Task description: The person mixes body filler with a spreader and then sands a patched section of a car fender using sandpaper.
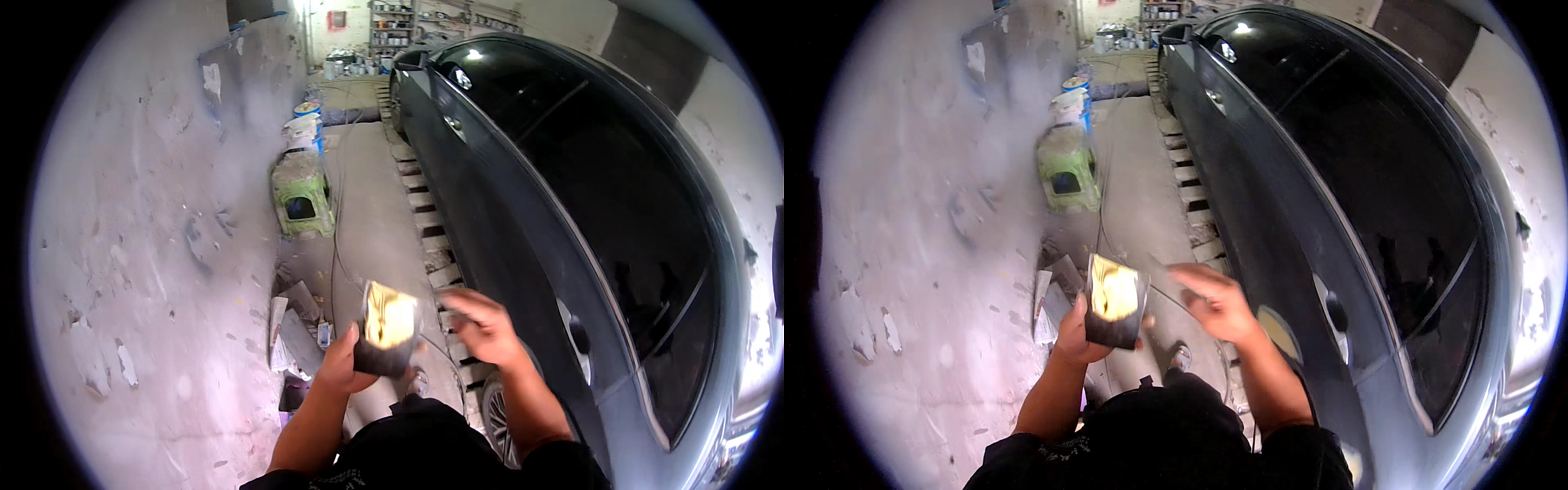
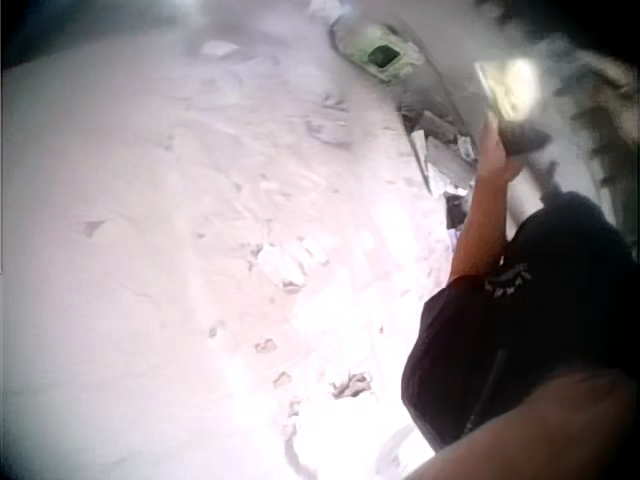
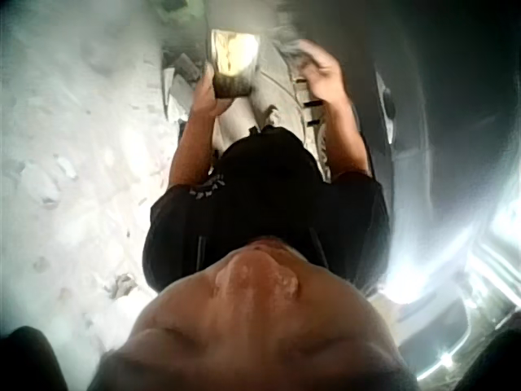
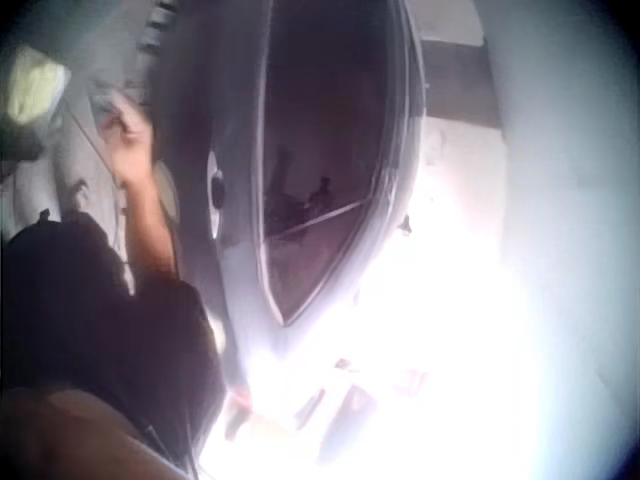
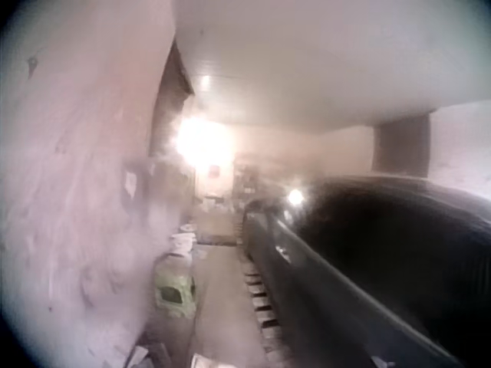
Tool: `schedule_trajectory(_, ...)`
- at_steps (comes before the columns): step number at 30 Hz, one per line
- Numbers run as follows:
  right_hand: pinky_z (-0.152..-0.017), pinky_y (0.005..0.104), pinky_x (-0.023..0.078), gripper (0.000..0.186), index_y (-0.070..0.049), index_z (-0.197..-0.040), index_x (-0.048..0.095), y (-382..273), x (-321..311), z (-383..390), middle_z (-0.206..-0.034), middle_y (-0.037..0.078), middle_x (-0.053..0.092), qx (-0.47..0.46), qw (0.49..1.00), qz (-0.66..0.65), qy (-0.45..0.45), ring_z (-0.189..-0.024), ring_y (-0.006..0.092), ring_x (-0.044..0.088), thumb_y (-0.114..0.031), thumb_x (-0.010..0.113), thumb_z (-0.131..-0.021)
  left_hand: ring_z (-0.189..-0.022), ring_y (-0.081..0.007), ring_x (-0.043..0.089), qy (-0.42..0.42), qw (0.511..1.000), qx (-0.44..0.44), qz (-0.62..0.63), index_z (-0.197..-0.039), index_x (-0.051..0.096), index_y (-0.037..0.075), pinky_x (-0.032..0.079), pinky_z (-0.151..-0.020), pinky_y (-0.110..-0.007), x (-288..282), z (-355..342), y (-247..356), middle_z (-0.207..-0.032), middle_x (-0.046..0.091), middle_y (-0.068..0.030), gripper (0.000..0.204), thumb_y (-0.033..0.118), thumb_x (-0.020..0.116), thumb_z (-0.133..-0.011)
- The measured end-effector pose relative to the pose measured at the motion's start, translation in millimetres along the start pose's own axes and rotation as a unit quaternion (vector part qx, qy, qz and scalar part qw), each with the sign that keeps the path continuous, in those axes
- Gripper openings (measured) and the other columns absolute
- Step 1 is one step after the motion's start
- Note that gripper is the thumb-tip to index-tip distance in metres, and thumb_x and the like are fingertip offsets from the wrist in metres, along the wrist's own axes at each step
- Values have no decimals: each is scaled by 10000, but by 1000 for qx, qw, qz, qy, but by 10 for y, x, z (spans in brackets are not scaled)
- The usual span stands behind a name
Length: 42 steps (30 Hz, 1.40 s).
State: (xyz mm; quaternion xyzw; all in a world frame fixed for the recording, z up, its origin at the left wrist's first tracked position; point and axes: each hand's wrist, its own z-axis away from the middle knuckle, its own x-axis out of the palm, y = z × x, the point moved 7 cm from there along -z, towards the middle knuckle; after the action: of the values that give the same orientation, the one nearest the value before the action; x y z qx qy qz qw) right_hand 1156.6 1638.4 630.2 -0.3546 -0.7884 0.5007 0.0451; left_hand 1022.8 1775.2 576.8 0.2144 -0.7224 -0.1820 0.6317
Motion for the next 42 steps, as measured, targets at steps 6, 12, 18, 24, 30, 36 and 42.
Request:
schedule_trajectory(6,-901,303,471,445,-34,-1320,468,713,29,-106,-1122,91,626,278,907,-310,-65,-1034,153,589,45,589,-899,-1301,-251,460,111,977,138,-121,-1477,274,62,383,-1070,-394,-279,-824,230,-1451,426,-122,585,444,308,-1035)
schedule_trajectory(12,-878,316,493,373,-20,-1241,527,1115,-107,-939,-1104,115,633,270,870,-412,28,-983,168,610,35,604,-881,-1213,-222,515,168,853,176,-462,-1426,373,-9,387,-1034,-357,-556,-1255,342,-1352,515,-149,611,448,383,-1020)
schedule_trajectory(18,-932,346,484,386,-21,-1236,565,828,-679,-1905,-1160,123,630,47,959,-278,-27,-1092,210,600,53,612,-859,-1075,-341,619,112,990,-8,-80,-1397,404,27,552,-838,-462,-936,-1619,810,-1314,531,-186,650,443,564,-924)
schedule_trajectory(24,-989,398,438,531,-64,-1224,629,929,-156,-2638,-1229,162,597,-35,986,-40,-157,-1198,326,546,129,566,-734,-1032,-434,621,-39,992,-88,85,-1399,383,75,566,-726,-570,-1333,-2055,1296,-1289,529,-199,698,482,602,-875)
schedule_trajectory(30,-939,406,471,511,-74,-1211,641,1612,-171,-3461,-1201,179,605,15,959,282,-2,-1104,352,570,75,605,-724,-1166,-308,552,31,999,32,9,-1403,379,65,491,-933,-507,-1785,-2635,2112,-1298,528,-155,568,456,423,-993)
schedule_trajectory(36,-903,421,503,547,-111,-1243,631,1785,649,-3841,-1178,186,613,28,947,317,-50,-1035,358,598,36,623,-717,-1181,-230,534,175,925,126,-314,-1457,307,81,453,-990,-409,-2596,-2830,2653,-1319,512,-100,535,418,235,-1047)
schedule_trajectory(42,-922,406,485,570,-91,-1305,572,1879,729,-4424,-1190,205,605,2,966,258,-31,-1075,372,580,44,578,-751,-1060,-259,605,197,667,176,-697,-1434,317,12,468,-949,-341,-2601,-2973,3247,-1271,540,-146,466,268,328,-1046)
